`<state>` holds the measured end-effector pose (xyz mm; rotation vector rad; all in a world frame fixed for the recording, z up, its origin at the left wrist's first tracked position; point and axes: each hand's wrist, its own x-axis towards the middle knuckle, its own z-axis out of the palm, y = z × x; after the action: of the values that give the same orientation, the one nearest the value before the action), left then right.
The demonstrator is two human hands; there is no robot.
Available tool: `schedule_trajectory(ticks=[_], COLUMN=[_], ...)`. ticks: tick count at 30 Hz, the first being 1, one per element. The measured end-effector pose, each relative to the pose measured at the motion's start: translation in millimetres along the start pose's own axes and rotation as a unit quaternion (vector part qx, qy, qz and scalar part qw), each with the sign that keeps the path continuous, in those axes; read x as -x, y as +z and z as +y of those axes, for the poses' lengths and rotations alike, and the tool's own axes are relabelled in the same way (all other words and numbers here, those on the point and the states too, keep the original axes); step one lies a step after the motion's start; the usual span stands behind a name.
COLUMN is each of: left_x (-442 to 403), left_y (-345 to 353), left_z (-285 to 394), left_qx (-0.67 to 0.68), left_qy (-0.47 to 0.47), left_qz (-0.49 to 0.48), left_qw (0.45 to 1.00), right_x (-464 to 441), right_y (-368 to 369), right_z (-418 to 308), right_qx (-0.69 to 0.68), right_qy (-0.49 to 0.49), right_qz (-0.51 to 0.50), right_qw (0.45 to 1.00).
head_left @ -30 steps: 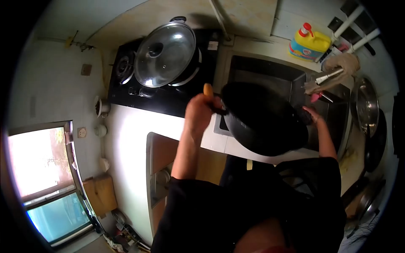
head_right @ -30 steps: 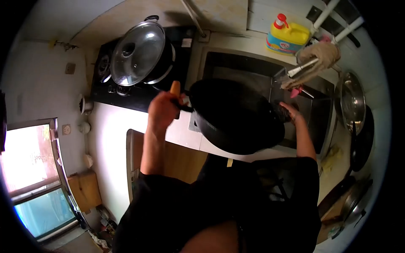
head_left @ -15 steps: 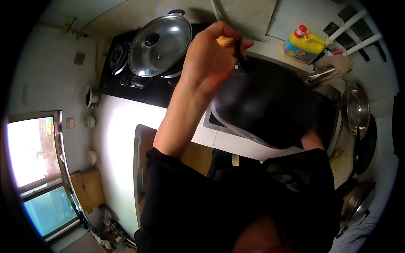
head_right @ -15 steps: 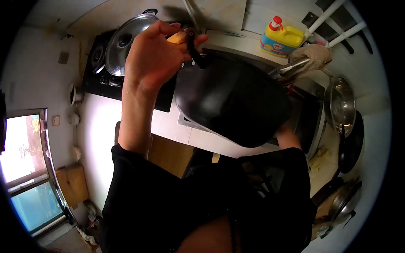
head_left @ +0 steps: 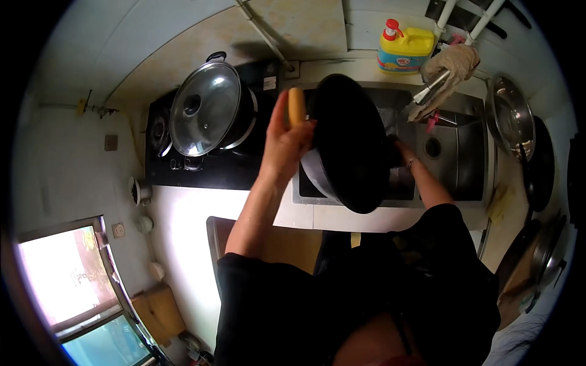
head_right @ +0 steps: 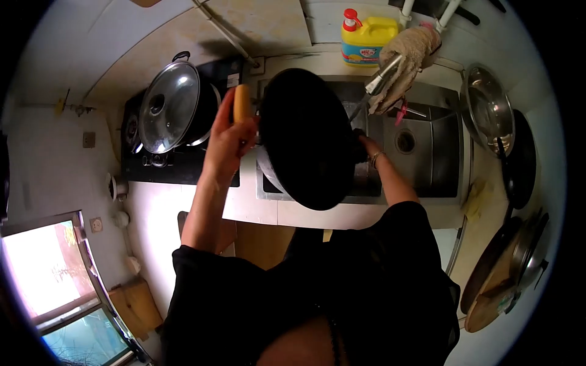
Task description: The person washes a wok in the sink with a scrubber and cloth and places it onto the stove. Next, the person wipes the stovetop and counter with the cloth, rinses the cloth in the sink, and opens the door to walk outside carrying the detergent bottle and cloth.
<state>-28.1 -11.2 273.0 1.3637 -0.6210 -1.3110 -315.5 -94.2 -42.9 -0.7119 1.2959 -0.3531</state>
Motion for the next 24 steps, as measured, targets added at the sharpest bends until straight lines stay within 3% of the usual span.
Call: schedule_trajectory(ticks=[1, 5, 7, 8, 10, 12, 14, 18, 20, 22, 24], left_x=[-5.7, -21.1, -27.8, -30.6, -35.2, -42.8, -53.9, -54.1, -50.3, -51.5, -58.3], left_y=[3.3, 29.7, 41.0, 41.9, 44.7, 45.6, 40.8, 47.5, 54.1, 59.2, 65.9], left_z=[-11.2, -50.0, -62.1, -64.9, -63.5, -67.6, -69.9, -71.8, -70.9, -73.5, -74.7], left_qx=[-0.024, -0.177, -0.286, -0.287, -0.443, -0.461, -0.529, -0.548, -0.557, -0.574, -0.571], left_qy=[0.001, 0.060, 0.102, 0.102, 0.100, 0.098, 0.169, 0.223, 0.245, 0.289, 0.344], left_qz=[-0.015, -0.082, -0.049, -0.054, -0.083, -0.081, -0.096, -0.167, -0.184, -0.216, -0.233], left_qw=[1.000, 0.979, 0.952, 0.951, 0.887, 0.878, 0.826, 0.789, 0.772, 0.735, 0.708], right_x=[-0.2, 17.7, 23.5, 27.6, 48.3, 50.6, 64.2, 62.8, 53.4, 49.2, 62.8], right_y=[5.2, 5.3, 1.1, -5.4, -12.0, -19.7, -25.6, -24.9, -24.9, -18.3, -7.8], right_z=[3.3, 5.2, 1.7, -1.0, -20.2, -28.9, -47.3, -74.2, -85.6, -85.1, -90.0], right_qx=[0.064, 0.106, -0.067, -0.071, -0.009, -0.031, -0.025, -0.061, 0.100, 0.191, 0.292], right_qy=[0.056, 0.025, 0.024, 0.023, 0.012, -0.008, -0.158, -0.256, -0.413, -0.254, -0.351], right_qz=[0.076, 0.032, -0.052, -0.049, 0.040, 0.083, 0.044, 0.067, 0.129, 0.133, 0.088], right_qw=[0.994, 0.994, 0.996, 0.996, 0.999, 0.996, 0.986, 0.963, 0.896, 0.939, 0.885])
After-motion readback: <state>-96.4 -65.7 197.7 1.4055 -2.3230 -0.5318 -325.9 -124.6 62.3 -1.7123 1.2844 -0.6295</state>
